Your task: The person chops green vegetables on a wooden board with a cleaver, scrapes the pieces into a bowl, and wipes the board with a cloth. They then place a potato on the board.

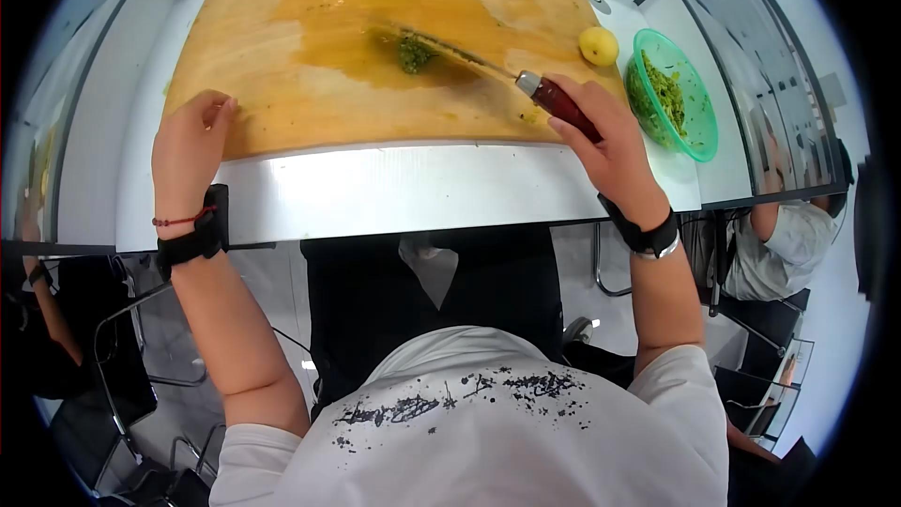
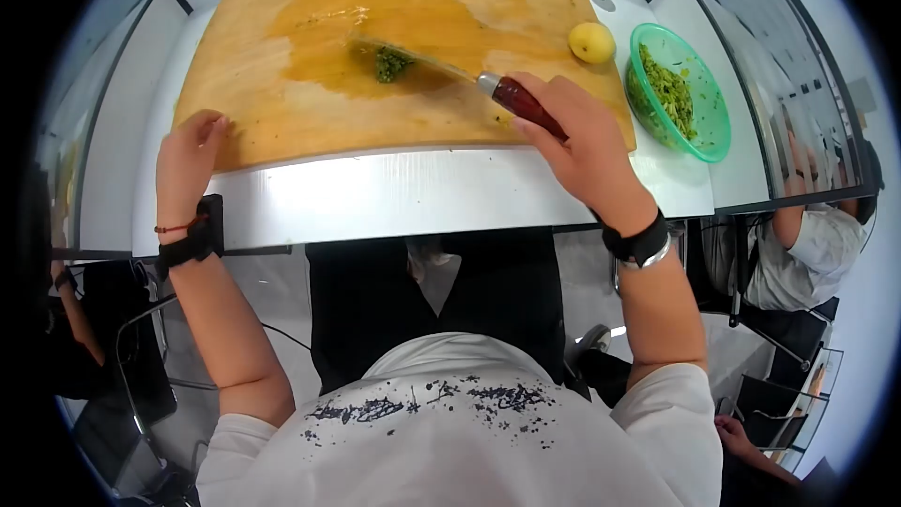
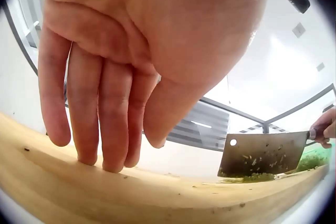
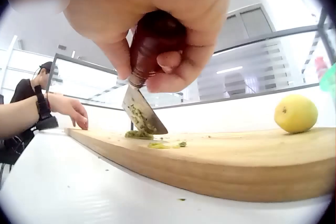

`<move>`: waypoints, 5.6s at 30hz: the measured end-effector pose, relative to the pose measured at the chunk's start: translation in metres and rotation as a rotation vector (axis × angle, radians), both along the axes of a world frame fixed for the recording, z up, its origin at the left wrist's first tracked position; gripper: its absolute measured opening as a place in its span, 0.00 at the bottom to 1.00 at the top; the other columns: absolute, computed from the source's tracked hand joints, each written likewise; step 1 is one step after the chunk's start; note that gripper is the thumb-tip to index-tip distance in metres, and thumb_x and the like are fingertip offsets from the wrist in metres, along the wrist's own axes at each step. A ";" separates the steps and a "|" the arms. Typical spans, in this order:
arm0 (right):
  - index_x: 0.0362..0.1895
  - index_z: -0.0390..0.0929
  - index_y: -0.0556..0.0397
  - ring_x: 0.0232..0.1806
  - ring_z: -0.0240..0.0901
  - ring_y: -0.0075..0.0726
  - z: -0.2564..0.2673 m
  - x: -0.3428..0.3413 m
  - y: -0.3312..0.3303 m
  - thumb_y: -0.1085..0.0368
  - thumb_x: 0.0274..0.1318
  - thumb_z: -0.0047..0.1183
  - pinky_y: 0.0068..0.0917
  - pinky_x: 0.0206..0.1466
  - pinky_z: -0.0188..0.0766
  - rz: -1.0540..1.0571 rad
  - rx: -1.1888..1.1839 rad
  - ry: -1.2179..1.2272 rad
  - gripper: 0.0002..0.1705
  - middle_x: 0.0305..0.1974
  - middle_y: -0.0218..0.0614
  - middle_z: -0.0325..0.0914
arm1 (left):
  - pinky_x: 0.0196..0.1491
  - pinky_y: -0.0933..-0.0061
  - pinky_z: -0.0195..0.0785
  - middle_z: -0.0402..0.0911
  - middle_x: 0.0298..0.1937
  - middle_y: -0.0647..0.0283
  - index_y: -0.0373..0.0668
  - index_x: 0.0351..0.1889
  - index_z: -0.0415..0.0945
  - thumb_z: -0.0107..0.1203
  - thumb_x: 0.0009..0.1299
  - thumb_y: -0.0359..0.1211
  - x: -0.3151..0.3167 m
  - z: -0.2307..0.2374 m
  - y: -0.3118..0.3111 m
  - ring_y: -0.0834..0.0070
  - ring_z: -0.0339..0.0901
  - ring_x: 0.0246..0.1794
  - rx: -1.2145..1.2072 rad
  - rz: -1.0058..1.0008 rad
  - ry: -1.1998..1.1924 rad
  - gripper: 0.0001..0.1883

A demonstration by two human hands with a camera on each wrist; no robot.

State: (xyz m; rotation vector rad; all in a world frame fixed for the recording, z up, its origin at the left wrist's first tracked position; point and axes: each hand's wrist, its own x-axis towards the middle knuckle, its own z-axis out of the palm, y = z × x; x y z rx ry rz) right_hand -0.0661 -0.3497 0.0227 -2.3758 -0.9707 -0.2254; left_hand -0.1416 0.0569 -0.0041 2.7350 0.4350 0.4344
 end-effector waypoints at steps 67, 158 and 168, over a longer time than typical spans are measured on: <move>0.60 0.58 0.60 0.16 0.65 0.24 -0.040 -0.057 0.090 0.61 0.66 0.48 0.22 0.12 0.59 -0.408 0.587 0.873 0.24 0.24 0.34 0.68 | 0.33 0.68 0.71 0.85 0.34 0.58 0.46 0.40 0.81 0.54 0.69 0.40 -0.001 -0.015 0.004 0.61 0.81 0.31 0.030 0.004 -0.062 0.11; 0.60 0.72 0.49 0.27 0.69 0.30 -0.022 -0.018 0.055 0.67 0.56 0.57 0.28 0.31 0.68 -0.099 0.220 -0.120 0.26 0.31 0.34 0.73 | 0.33 0.67 0.71 0.84 0.34 0.55 0.44 0.39 0.80 0.54 0.68 0.38 -0.007 -0.008 -0.006 0.59 0.81 0.31 -0.006 -0.009 -0.043 0.10; 0.59 0.73 0.54 0.16 0.52 0.14 -0.023 -0.027 0.111 0.66 0.59 0.56 0.16 0.16 0.51 -0.162 0.849 0.921 0.22 0.21 0.23 0.63 | 0.32 0.66 0.70 0.84 0.33 0.57 0.44 0.39 0.80 0.54 0.69 0.39 -0.005 -0.010 -0.006 0.60 0.80 0.30 0.026 -0.006 -0.039 0.10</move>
